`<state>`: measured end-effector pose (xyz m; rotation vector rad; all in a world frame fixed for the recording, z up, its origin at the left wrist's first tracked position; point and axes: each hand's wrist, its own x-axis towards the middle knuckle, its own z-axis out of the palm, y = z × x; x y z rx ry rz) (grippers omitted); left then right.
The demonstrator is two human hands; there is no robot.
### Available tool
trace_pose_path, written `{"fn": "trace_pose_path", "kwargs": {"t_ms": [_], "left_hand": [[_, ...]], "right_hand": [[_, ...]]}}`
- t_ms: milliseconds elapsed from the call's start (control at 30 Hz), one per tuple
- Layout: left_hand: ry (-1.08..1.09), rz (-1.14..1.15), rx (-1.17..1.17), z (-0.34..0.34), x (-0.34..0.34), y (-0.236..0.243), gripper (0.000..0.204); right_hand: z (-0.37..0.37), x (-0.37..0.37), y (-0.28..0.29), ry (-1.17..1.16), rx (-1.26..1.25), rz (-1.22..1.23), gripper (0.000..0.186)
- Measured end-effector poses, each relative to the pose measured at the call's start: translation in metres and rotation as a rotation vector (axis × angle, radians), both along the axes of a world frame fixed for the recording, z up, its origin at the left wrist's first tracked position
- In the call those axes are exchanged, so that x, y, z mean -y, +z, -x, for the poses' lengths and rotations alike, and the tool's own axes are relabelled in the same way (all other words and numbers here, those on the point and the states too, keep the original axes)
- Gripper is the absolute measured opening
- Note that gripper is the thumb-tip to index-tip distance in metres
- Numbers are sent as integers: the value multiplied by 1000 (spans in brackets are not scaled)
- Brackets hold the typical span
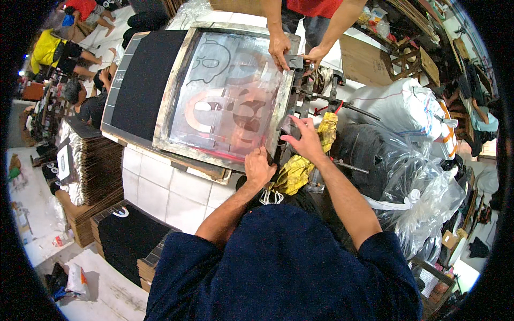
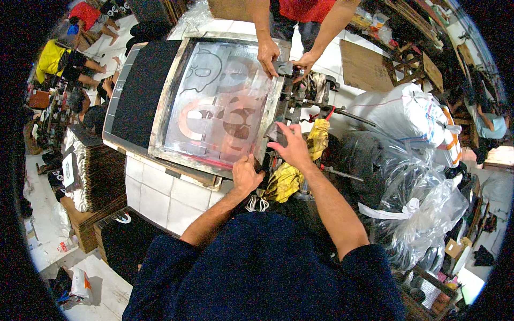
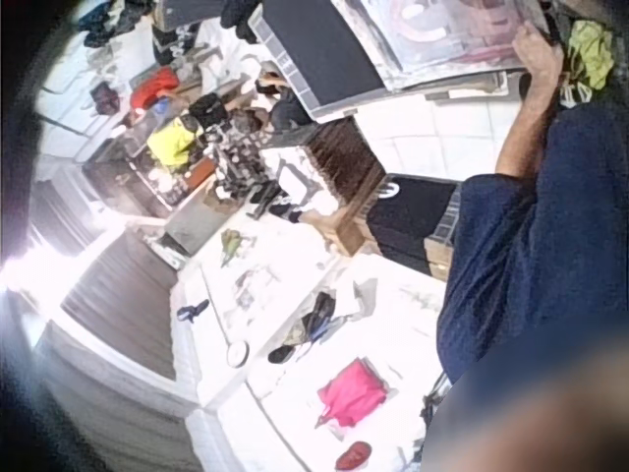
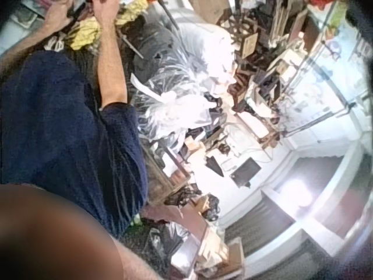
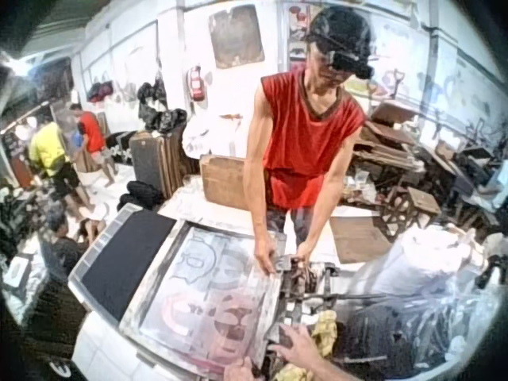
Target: The person aligns a screen printing frame over a black mat, secures it with clamps, and uses a squeegee to pull pink ink across the screen. The person then wipes the screen surface by hand to remove excess ink.
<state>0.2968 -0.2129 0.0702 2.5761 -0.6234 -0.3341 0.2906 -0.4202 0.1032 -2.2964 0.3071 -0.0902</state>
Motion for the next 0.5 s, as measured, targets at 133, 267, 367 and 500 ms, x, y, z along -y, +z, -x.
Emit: {"fn": "trace_pose_path", "kwargs": {"t_ms": [133,267,367,500], "left_hand": [[20,48,-11,0,-1,4,56],[37,62,0,1,0,5,55],[47,67,38,3,0,4,55],[67,65,33,3,1,5,55]], "right_hand": [[-19,-11,-13,66,-60,54,74],[-28,-3,-9,286,-45,142,73],[-30,-4,-8,341,-80,209,72],[-23,-4,-21,265,-40,187,75]]}}
